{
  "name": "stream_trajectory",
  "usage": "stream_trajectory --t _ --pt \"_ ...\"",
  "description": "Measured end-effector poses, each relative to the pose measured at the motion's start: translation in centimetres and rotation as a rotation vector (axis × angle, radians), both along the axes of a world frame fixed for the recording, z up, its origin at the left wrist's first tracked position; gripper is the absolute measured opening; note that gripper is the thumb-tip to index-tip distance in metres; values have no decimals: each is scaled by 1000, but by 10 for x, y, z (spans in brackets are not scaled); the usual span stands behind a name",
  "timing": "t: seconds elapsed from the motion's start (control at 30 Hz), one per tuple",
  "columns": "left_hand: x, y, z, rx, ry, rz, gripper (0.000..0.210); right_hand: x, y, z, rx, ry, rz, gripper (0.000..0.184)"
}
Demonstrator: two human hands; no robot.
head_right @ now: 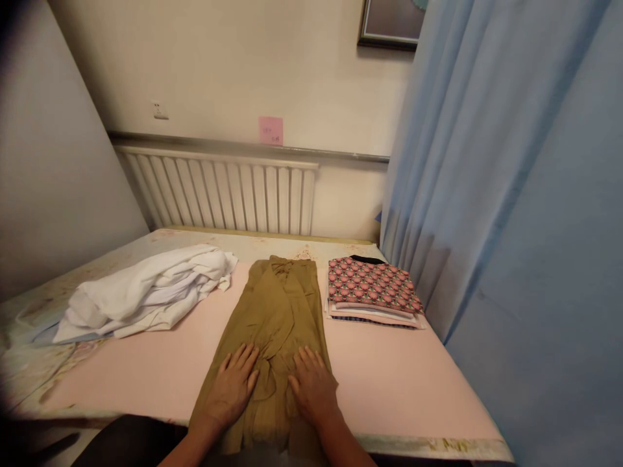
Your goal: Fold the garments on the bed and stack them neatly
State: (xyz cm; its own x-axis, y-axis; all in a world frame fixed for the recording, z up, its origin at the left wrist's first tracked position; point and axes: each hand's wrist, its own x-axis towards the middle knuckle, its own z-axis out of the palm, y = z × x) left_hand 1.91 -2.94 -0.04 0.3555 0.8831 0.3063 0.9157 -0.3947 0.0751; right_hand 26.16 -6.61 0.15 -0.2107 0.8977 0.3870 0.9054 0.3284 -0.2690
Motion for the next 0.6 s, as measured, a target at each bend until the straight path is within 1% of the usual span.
stream_trajectory --t 0.27,0.6 --pt "1 0 2 -26 13 4 50 0 0 2 -22 2 5 44" --pt "0 0 -1 13 21 4 49 -1 0 1 -24 -18 -9 44"
